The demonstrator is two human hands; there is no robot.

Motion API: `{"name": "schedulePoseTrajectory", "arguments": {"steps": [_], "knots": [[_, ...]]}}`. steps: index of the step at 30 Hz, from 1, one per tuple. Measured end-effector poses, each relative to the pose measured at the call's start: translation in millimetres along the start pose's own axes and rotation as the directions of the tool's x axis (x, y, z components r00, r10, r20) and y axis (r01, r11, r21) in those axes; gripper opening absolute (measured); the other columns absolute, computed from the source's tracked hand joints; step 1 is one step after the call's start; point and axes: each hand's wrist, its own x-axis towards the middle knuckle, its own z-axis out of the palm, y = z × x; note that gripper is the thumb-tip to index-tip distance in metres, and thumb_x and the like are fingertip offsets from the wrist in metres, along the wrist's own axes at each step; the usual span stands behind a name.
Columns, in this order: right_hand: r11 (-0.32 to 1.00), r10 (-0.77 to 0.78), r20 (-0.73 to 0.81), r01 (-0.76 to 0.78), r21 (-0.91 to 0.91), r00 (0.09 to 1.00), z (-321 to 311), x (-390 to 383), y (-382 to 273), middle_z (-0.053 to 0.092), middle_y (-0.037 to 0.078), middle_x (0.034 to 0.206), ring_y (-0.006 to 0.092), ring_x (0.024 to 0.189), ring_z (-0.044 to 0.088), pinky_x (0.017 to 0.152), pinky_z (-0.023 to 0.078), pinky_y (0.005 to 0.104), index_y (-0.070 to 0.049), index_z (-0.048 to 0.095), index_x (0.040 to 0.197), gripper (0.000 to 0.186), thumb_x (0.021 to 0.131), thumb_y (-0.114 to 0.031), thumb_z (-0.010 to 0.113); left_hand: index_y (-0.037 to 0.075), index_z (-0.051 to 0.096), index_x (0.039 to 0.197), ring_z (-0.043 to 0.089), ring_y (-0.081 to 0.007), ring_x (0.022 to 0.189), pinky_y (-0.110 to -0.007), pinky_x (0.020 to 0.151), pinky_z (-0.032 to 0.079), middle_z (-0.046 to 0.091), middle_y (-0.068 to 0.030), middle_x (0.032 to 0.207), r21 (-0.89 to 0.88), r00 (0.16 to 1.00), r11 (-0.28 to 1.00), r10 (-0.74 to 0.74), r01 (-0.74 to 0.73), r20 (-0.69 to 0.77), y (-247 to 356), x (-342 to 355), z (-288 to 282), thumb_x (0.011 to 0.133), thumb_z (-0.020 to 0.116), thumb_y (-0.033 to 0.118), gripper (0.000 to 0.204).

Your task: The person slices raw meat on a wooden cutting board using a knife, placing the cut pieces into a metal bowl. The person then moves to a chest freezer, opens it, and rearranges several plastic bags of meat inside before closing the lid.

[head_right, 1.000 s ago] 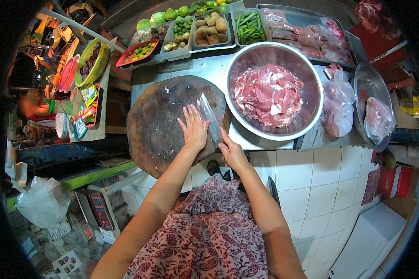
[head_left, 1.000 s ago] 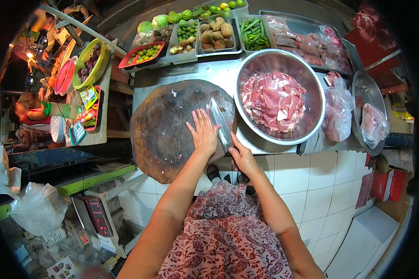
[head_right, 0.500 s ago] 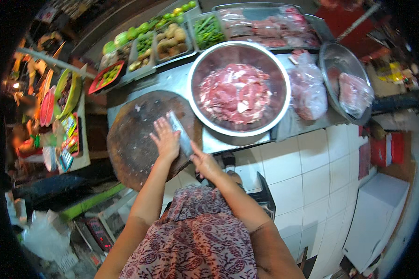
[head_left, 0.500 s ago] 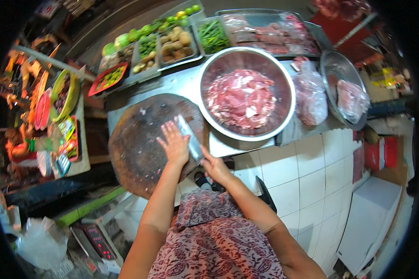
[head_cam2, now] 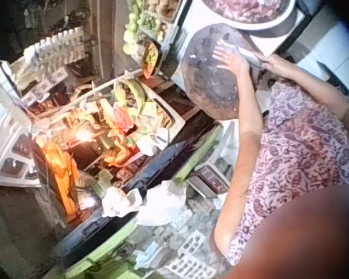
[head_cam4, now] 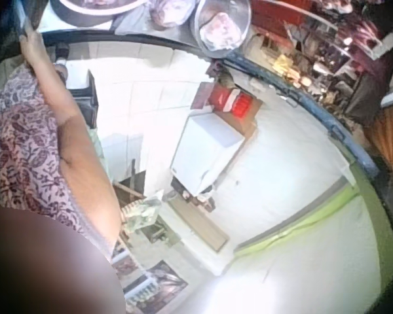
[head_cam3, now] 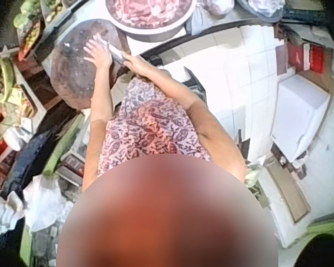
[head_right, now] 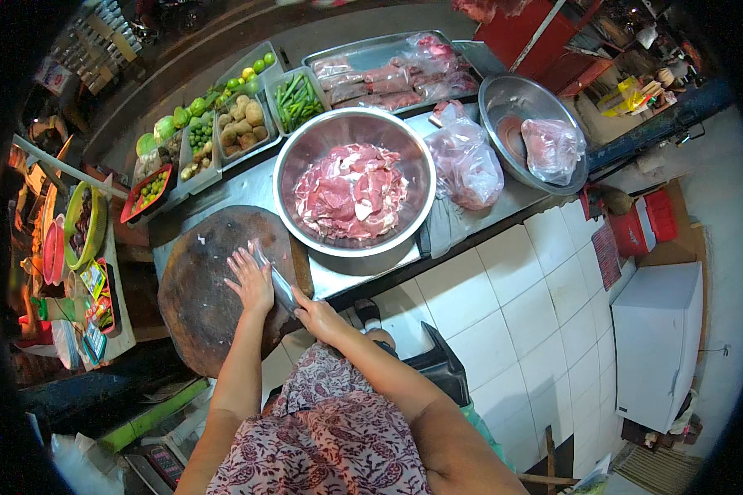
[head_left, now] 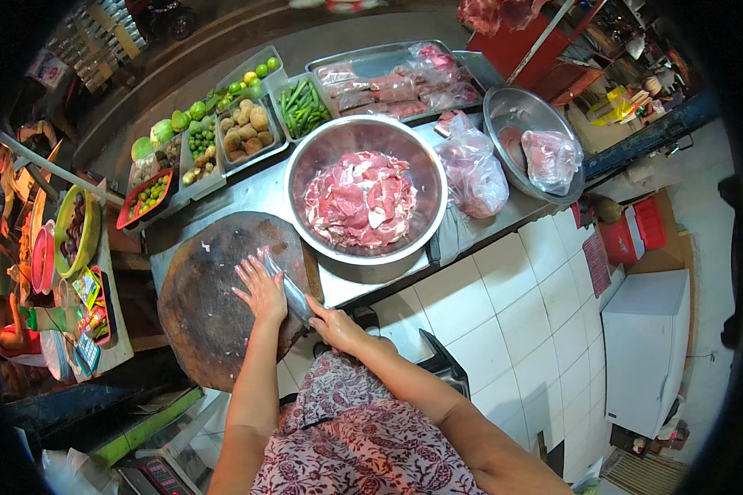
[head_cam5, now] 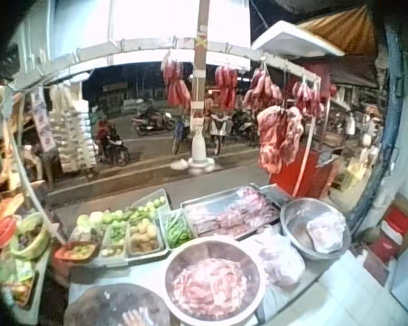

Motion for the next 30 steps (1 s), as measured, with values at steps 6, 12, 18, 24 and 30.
{"name": "schedulePoseTrajectory", "arguments": {"steps": [6,12,18,24,30], "knots": [[0.981,-0.09,-0.043,0.081,-0.175,0.995,11.3,-23.7,17.4,0.066,0.026,0.079,0.0376,0.067,0.066,0.066,0.051,0.046,-0.016,0.031,0.155,0.061,0.099,-0.02,0.054,0.007,0.004,0.16,-0.007,-0.0347,0.154,-0.069,0.116,0.002,0.003,-0.0167,0.167,-0.006,0.999,0.999,0.041,-0.041,-0.021,-2.7,-1.1,0.4,0.104,0.039,0.049,0.078],[0.938,0.034,0.032,-0.021,-0.345,0.999,3.9,-79.1,7.3,0.068,0.027,0.09,0.0425,0.081,0.068,0.07,0.051,0.0494,-0.024,0.028,0.156,0.063,0.099,-0.026,0.055,0.009,0.011,0.16,-0.002,-0.0334,0.154,-0.069,0.116,0.004,0.005,-0.0144,0.167,-0.029,0.996,0.997,0.072,-0.073,-0.045,-7.5,-1.5,-1.9,0.103,0.043,0.045,0.075],[0.878,-0.115,-0.1,0.054,-0.476,0.988,-29.2,-138.3,20.4,0.066,0.027,0.077,0.044,0.066,0.065,0.065,0.051,0.0507,-0.022,0.035,0.154,0.064,0.095,-0.023,0.061,0.005,0.043,0.143,0.026,-0.0349,0.146,-0.06,0.116,0.018,0.031,-0.017,0.157,-0.042,0.964,0.99,0.12,-0.134,-0.237,-16.6,-20.9,-0.2,0.094,0.059,0.025,0.055],[0.964,-0.019,-0.331,-0.071,-0.258,0.944,-101.6,-157.8,17.8,0.067,0.02,0.116,0.0407,0.078,0.068,0.068,0.055,0.0463,-0.021,0.034,0.154,0.063,0.097,-0.021,0.06,0.002,0.062,0.1,0.061,-0.0367,0.102,-0.051,0.089,0.047,0.066,-0.017,0.105,-0.154,0.926,0.965,0.146,-0.21,-0.348,-12.9,-7.9,6.6,0.078,0.066,-0.001,0.023],[0.976,-0.126,-0.466,0.024,-0.218,0.876,-192.4,-154.4,27.2,0.063,0.022,0.126,0.0413,0.093,0.068,0.077,0.055,0.0456,-0.02,0.036,0.153,0.063,0.096,-0.017,0.061,0.002,0.059,0.098,0.067,-0.0176,0.081,-0.031,0.064,0.055,0.065,-0.0087,0.092,-0.942,0.992,0.336,-0.111,-0.025,-0.066,6.7,14.0,-16.4,0.082,0.056,-0.011,0.02]]}}
